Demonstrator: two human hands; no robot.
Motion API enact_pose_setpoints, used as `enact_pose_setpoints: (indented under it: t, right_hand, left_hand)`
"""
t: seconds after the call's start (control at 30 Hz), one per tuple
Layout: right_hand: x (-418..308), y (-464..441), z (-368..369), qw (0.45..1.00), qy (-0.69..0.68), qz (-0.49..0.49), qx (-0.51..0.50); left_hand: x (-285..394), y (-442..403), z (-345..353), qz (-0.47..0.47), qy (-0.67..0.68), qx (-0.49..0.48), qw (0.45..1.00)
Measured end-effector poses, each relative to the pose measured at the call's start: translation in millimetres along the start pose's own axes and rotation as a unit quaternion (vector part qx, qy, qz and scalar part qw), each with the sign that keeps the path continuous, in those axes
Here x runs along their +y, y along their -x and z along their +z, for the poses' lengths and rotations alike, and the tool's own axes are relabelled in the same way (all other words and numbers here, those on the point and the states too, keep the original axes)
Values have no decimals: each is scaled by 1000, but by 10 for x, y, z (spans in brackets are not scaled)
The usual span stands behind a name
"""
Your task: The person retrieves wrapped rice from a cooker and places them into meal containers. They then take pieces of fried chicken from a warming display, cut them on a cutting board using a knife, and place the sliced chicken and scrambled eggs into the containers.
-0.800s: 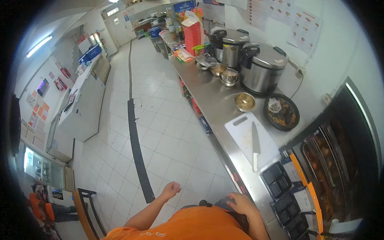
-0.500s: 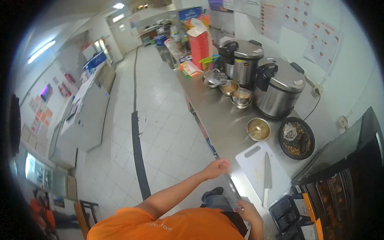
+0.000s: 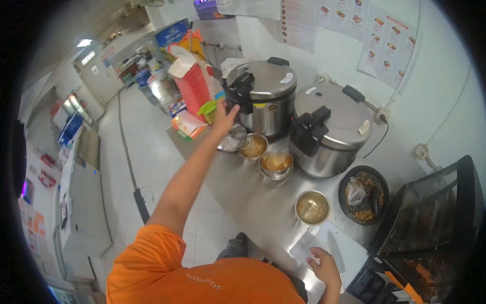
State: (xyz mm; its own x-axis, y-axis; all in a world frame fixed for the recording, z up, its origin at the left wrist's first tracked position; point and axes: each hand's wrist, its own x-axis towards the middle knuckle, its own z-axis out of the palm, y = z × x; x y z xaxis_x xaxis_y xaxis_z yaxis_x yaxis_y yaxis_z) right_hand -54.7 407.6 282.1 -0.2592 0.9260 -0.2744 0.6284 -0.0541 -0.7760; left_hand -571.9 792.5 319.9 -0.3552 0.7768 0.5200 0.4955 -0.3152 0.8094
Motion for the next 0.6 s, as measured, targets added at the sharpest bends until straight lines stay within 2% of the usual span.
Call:
enact_pose_setpoints:
  t: [0.1,0.17,0.2,0.3,0.33,0.37,0.43,0.5,0.57,0.6]
  right_hand:
    - [-221,-351,123,996,-5,41,81]
    - [-433,-592,251,987,-8,77,138]
    - [-540,-724,357,982,-16,96,163]
    - [-979,-1136,694,972,-81,132,178]
    - [-1185,-1289,788,961,-150,161,168]
    - [-1384,-1460,838,960,-158,161,163]
    - [-1800,-1928,858,963,-171,151,144]
    - [-2515,-2468,587,985,-84,94,116]
    - [-3033,-3020,286,996,-8,20,86]
    - [-3289,-3315,96,997,27,-9,68]
  left_hand:
    - [-526,-1057,82,78,-45,-17,996]
    - [-504,-1572,35,-24,7,-112,993]
    - [-737,-1855,80,-8,-36,-126,991]
    - [-797,-2044,230,32,75,-221,972]
    - [-728,-2028,241,17,76,-216,973]
    - [-586,-1955,259,-1,77,-207,975]
    - [-418,-1971,251,-21,104,-179,978]
    - [-147,-2212,271,-11,163,-152,975]
    - [411,-2798,161,5,243,-219,945]
    - [461,-3141,428,132,244,-172,945]
